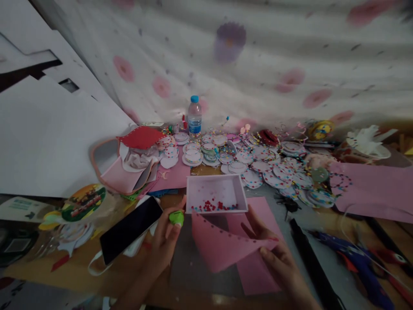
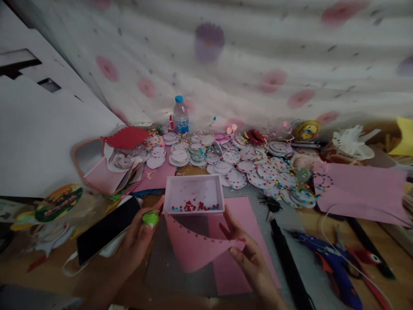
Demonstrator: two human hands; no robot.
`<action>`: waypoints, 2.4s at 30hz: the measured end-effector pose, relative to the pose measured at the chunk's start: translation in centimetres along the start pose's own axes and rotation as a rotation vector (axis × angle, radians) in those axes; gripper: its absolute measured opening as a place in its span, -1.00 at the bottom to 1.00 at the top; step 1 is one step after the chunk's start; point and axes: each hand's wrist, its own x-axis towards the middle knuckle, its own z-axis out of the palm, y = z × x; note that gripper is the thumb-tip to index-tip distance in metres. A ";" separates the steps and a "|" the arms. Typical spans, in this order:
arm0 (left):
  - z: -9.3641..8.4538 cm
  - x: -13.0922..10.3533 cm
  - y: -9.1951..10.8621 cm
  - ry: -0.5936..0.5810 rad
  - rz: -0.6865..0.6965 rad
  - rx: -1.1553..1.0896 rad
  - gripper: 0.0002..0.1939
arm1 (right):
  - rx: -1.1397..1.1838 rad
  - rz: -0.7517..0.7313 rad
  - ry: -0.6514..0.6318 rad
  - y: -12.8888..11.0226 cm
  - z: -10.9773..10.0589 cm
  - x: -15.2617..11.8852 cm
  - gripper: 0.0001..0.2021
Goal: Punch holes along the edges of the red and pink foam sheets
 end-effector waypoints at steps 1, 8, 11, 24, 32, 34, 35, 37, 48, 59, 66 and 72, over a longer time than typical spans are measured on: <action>0.3 0.6 0.2 -0.013 0.064 0.011 -0.58 | 0.038 -0.001 0.021 0.0 0.2 0.2 -0.63; -0.1 5.2 0.3 -0.019 0.354 0.436 -0.72 | 0.135 0.165 0.230 0.2 1.7 0.8 -0.55; -1.0 5.2 -0.1 -0.031 0.402 0.665 -0.74 | -0.038 0.265 0.303 0.6 1.2 -0.5 -0.62; 0.4 3.0 -3.0 -0.044 0.516 1.024 -0.49 | -0.780 0.032 0.412 3.0 -0.5 -4.7 -0.60; 2.7 -3.2 -1.0 -0.496 0.628 1.107 -0.41 | -1.528 -0.175 0.716 2.6 -8.6 -6.0 -0.41; 3.2 -3.8 -1.2 -0.608 0.619 1.133 -0.40 | -1.560 -0.162 0.657 3.2 -9.8 -6.4 -0.43; 3.4 -3.8 -1.4 -0.618 0.610 1.143 -0.40 | -1.537 -0.170 0.614 3.4 -10.2 -6.5 -0.45; 3.5 -3.9 -1.6 -0.602 0.588 1.160 -0.44 | -1.463 -0.194 0.551 3.1 -10.3 -6.9 -0.50; 1.2 -5.6 -1.6 -0.547 0.539 1.190 -0.50 | -0.992 -0.092 0.103 -3.7 -3.1 -6.3 -0.60; 0.6 -5.9 -2.6 -0.463 0.518 1.228 -0.54 | -1.061 -0.144 -0.438 -3.3 5.6 0.2 -0.55; 0.5 -5.4 -2.3 -0.440 0.454 1.254 -0.41 | -1.114 -0.246 -0.481 -3.6 6.4 1.8 -0.53; 1.4 -7.0 -4.0 -0.241 0.454 1.322 -0.45 | -1.128 -0.241 -0.604 -3.3 5.9 3.1 -0.59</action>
